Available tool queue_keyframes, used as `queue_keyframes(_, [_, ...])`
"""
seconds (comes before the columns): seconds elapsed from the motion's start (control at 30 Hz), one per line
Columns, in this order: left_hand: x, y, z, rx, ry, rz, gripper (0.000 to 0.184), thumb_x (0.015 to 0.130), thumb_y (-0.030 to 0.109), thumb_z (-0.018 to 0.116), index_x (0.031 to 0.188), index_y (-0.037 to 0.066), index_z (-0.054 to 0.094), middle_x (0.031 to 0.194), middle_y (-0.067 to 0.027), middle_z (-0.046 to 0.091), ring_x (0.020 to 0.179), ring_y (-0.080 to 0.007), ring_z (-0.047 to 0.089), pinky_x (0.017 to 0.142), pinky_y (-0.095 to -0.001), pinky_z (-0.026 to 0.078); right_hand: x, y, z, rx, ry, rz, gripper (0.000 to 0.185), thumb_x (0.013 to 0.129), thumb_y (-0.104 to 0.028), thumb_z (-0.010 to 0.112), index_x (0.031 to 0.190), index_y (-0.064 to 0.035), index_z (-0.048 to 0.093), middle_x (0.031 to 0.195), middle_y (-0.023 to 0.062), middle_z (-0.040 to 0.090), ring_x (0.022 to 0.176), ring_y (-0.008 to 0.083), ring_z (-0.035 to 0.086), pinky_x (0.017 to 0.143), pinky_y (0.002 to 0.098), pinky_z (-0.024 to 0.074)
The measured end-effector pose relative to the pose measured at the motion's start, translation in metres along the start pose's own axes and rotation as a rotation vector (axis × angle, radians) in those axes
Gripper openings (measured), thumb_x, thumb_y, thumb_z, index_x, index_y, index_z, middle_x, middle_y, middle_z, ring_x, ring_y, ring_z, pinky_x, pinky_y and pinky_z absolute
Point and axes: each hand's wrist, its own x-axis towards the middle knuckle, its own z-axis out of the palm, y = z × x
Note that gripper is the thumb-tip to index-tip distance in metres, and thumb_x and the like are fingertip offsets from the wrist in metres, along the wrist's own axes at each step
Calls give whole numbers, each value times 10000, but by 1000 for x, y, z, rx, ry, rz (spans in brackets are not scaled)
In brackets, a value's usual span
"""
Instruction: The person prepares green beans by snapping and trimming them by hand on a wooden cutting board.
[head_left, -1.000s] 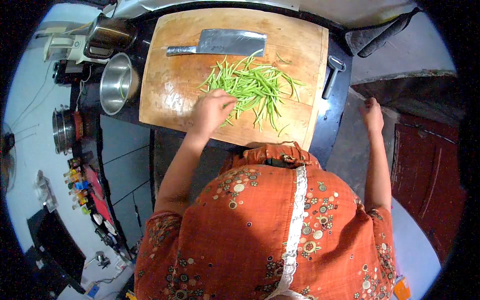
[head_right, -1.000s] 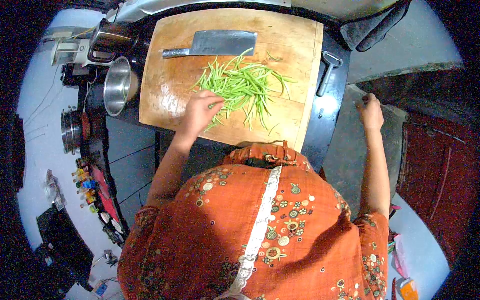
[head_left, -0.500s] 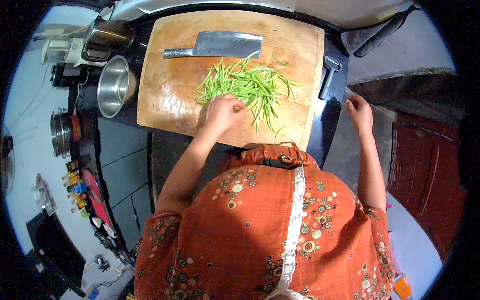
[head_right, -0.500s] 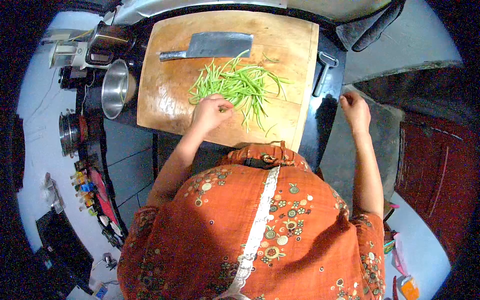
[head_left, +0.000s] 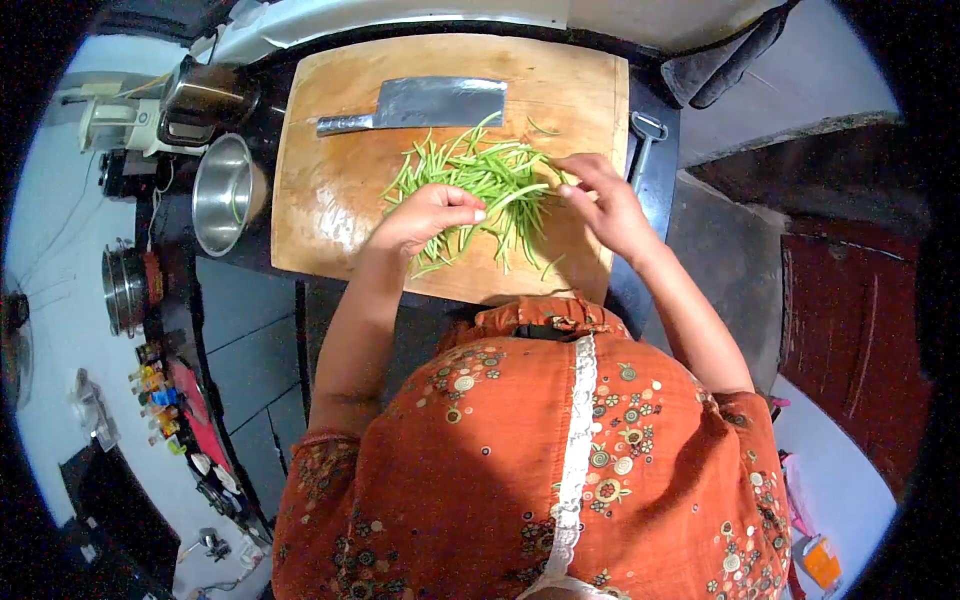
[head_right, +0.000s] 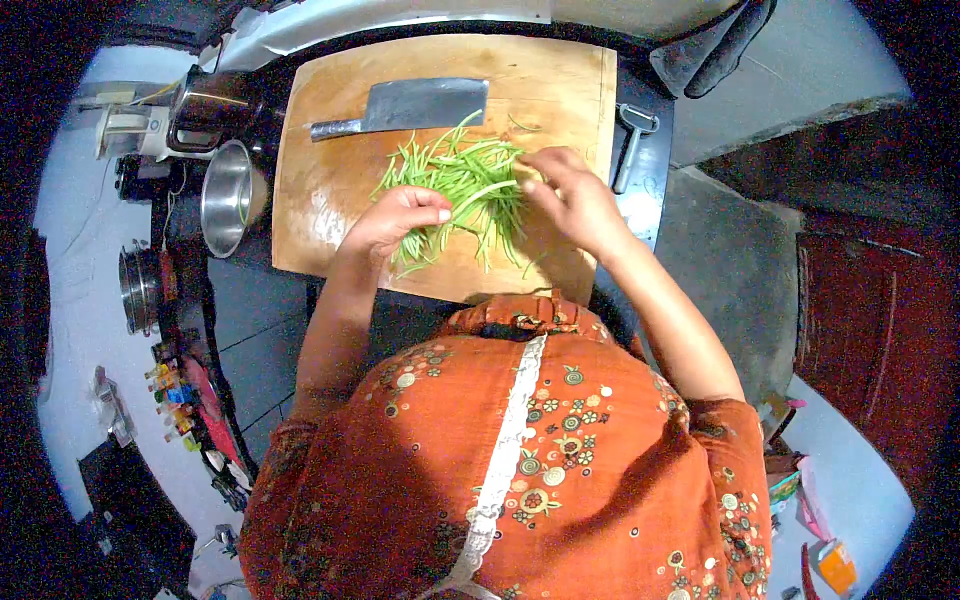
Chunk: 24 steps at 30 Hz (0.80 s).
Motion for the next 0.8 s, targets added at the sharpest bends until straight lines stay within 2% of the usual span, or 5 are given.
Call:
queue_keyframes(0.07, [7, -3, -2, 6, -43, -1, 219, 753, 145, 678, 907, -3, 630, 826, -31, 628, 760, -87, 550, 706, -216, 420, 5, -2, 5, -12, -205, 104, 221, 833, -217, 555, 963, -47, 613, 901, 140, 602, 821, 293, 584, 704, 370, 461])
queue_keyframes(0.27, [11, -6, 5, 116, 67, 92, 274, 809, 181, 628, 1038, 30, 624, 866, -30, 625, 844, -104, 556, 771, -240, 426, 0, 9, 9, 151, -309, 315, 220, 837, -241, 565, 836, -30, 626, 694, 110, 597, 640, 217, 567, 613, 326, 443])
queue_keyframes(0.33, [10, -5, 11, 204, 119, 216, 290, 832, 204, 606, 1069, 38, 618, 909, -39, 627, 885, -109, 549, 802, -248, 417, -1, 9, 5, 171, -322, 344, 225, 841, -239, 568, 837, -20, 622, 680, 86, 593, 628, 164, 542, 602, 302, 438])
queue_keyframes(0.57, [8, 4, 27, 269, -53, 130, 224, 821, 166, 620, 969, 0, 645, 857, -50, 656, 778, -86, 570, 714, -235, 458, -4, 10, 2, 297, -281, 410, 177, 836, -190, 590, 818, -16, 623, 663, 22, 585, 627, 80, 506, 582, 261, 434])
queue_keyframes(0.8, [14, -14, 35, 267, -100, 196, 162, 814, 155, 629, 879, 10, 664, 798, -48, 621, 680, -81, 553, 580, -222, 444, -6, 6, -3, 160, -231, 295, 150, 797, -187, 621, 805, -36, 622, 692, 54, 596, 635, 148, 552, 594, 280, 444])
